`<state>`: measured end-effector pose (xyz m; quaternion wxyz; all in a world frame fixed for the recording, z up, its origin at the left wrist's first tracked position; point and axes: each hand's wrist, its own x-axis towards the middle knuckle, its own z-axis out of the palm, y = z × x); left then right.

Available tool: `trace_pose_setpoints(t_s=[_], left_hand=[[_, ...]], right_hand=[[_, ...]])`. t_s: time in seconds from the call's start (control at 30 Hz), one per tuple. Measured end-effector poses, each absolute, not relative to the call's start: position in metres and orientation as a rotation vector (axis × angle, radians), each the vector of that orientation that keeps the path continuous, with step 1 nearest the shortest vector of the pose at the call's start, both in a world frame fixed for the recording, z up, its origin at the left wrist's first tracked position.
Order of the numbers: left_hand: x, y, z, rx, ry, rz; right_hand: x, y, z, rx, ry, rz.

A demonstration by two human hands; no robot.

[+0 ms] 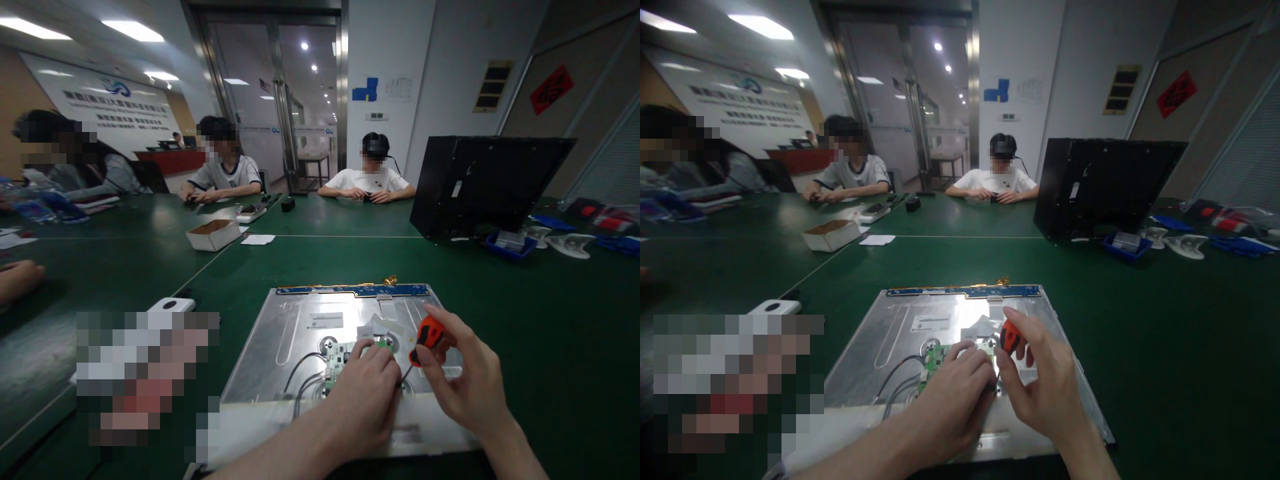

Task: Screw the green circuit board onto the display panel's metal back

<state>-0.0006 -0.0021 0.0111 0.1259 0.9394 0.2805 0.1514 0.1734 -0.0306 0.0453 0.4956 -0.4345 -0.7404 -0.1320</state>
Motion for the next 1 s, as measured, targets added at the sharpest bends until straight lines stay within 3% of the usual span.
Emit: trace_pose_setpoints(t_s=[1.0], left_hand=[[-0.0010, -0.0029, 0.0089, 2.722, 0.822, 0.475]], right_hand=[[0.1683, -0.0317, 0.0389, -1.099, -1.744, -0.304]])
